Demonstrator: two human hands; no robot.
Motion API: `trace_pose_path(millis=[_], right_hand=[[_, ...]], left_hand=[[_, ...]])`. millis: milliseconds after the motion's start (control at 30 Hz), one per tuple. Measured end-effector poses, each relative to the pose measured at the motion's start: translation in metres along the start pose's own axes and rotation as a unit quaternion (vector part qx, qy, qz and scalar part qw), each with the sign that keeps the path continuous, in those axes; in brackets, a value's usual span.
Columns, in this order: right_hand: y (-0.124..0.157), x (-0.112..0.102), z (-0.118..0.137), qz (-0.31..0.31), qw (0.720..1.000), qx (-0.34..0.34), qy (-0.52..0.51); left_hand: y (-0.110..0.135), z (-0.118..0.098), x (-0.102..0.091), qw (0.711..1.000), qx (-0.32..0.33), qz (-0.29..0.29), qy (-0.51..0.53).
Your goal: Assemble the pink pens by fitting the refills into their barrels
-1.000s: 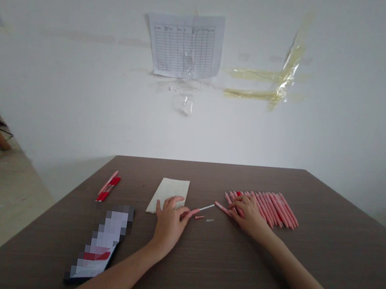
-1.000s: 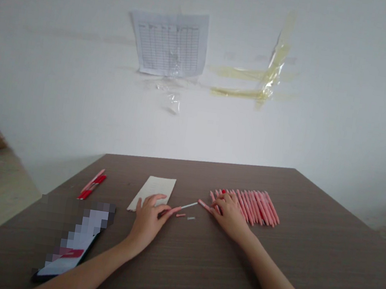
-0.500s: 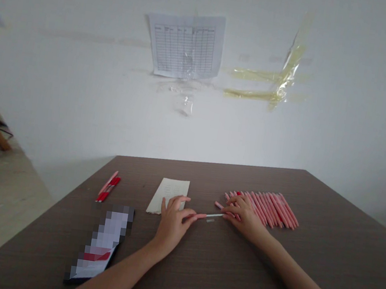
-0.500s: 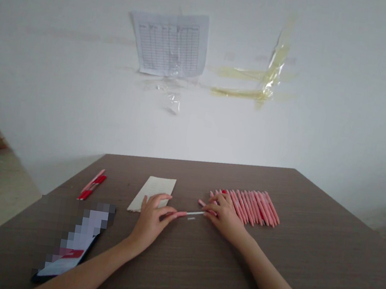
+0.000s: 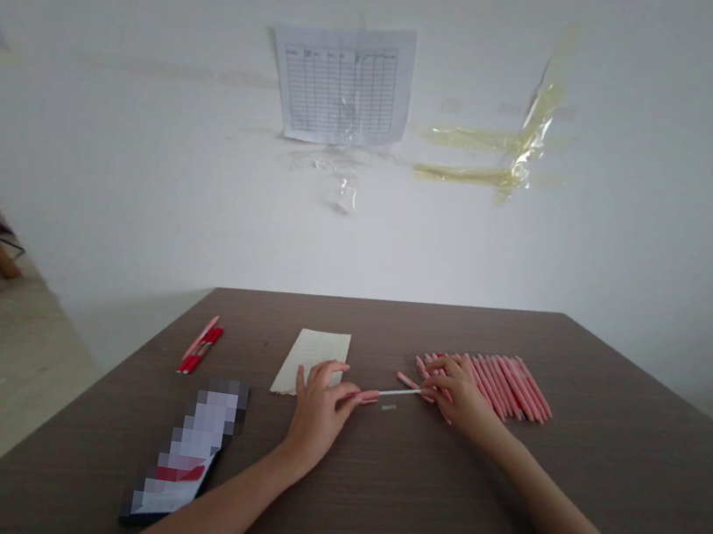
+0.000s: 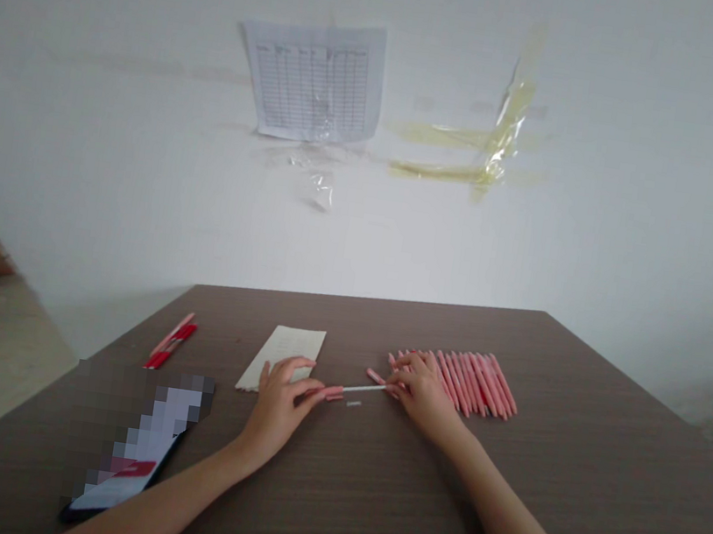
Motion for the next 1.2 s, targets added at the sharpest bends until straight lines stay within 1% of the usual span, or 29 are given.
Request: trace_pose_path(millis=[200, 367, 567, 833, 1000, 1200], right_hand=[[-0.001, -0.002, -0.010, -0.032, 0.999, 0.014, 0.005], [0.001, 0.000, -0.017, -0.055, 0.998, 0.016, 0.004], [0.002, 0.003, -0.023, -0.054, 0.998, 0.022, 0.005], [0.002, 0.002, -0.020, -0.058, 0.998, 0.016, -0.013], [0.000, -0.001, -0.015, -0.068, 0.998, 0.011, -0.011], [-0.001, -0.005, -0.007, -0.038, 0.999, 0.007, -0.004]], left_hand=[[0.000, 0.004, 0.000, 1.000, -0.015, -0.019, -0.002], [0.000, 0.005, -0.001, 0.999, -0.016, -0.030, 0.001], [0.000, 0.007, 0.000, 0.999, -0.023, -0.029, 0.005], [-0.001, 0.006, 0.000, 0.999, -0.035, -0.020, 0.009], [0.000, 0.008, 0.000, 0.999, -0.026, -0.021, 0.012], [0.000, 0.011, 0.002, 1.000, -0.017, -0.016, 0.015]])
Point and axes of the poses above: each hand's wrist, its own y-axis away from the middle knuckle, its own x-axis out of the palm, z = x × y, the point moved 2 cm from there along -y, towards the middle knuckle, and after that the axes turned 8 degrees about y, right-handed, at the moved point
